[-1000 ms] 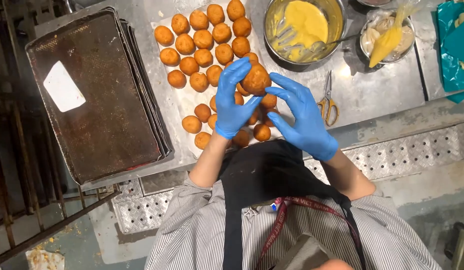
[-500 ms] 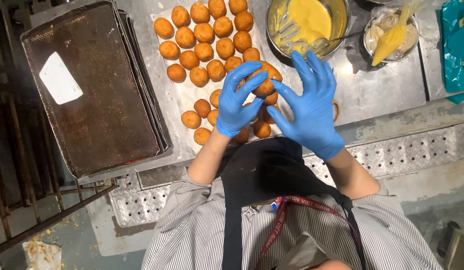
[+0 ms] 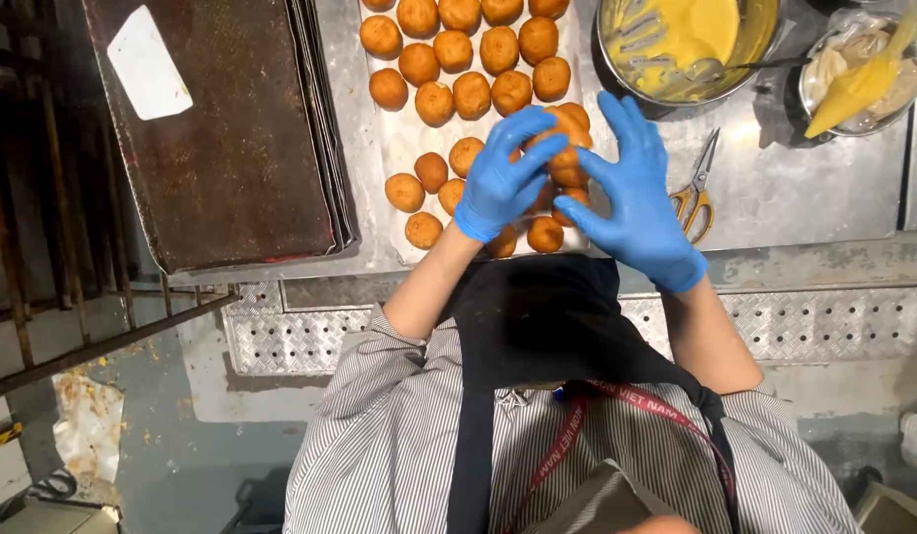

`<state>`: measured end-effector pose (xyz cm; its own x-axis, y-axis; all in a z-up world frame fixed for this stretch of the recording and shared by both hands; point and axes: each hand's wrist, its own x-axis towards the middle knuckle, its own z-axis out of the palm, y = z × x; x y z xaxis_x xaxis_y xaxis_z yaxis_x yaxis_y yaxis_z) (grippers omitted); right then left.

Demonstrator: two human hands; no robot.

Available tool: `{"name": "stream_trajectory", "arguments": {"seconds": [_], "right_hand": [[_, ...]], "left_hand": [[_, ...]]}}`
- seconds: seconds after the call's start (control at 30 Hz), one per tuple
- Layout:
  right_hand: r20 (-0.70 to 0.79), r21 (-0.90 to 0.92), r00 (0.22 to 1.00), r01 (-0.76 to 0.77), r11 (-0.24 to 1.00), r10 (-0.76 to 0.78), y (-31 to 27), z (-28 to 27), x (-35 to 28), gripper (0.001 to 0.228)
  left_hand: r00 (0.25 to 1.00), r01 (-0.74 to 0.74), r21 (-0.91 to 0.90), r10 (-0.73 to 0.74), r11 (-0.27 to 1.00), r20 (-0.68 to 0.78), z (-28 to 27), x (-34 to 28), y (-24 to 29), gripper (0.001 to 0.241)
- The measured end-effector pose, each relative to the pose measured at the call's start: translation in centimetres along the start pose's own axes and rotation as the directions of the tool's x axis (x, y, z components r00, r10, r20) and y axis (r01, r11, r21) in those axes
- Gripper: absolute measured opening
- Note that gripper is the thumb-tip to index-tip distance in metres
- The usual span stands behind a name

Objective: Poking holes into small round bread buns on a tray using fingers.

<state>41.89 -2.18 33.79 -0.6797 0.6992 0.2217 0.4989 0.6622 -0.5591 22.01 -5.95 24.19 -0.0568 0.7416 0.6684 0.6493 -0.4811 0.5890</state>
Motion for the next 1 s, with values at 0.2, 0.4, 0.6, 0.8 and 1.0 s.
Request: {"name": "stream_trajectory", "arguments": {"seconds": [0.2, 0.4, 0.6, 0.8, 1.0], "right_hand": [[-0.022, 0.263, 0.998, -0.045, 0.964, 0.052, 1.9, 0.3, -1.9, 0.051], [0.022, 0.212, 0.999, -0.042, 0.976, 0.039, 1.3, -0.5, -1.4, 0.06], [-0.05, 0.322, 0.993, -0.086, 0.943, 0.108, 3.0, -0.2, -2.7, 0.053], [-0.007, 0.403, 0.99, -0.128, 0.906, 0.143, 3.4, -0.4, -2.6, 0.048], [-0.019, 0.234, 1.0, 0.027, 0.972, -0.023, -2.1, 0.1, -0.9, 0.053]], "left_hand": [[0.76, 0.634, 0.275, -0.648, 0.723, -0.048, -4.6, -8.3, -15.9, 0.05], [0.668, 0.698, 0.34, -0.744, 0.63, 0.008, -5.3, -15.5, -21.8, 0.085], [0.564, 0.497, 0.757, -0.821, 0.423, 0.089, -5.4, -19.3, -16.5, 0.058], [0.616, 0.724, 0.47, -0.78, 0.504, -0.112, -5.4, -13.7, -10.8, 0.077], [0.916, 0.378, -0.164, -0.394, 0.911, -0.076, -4.6, -0.4, 1.2, 0.071]]}}
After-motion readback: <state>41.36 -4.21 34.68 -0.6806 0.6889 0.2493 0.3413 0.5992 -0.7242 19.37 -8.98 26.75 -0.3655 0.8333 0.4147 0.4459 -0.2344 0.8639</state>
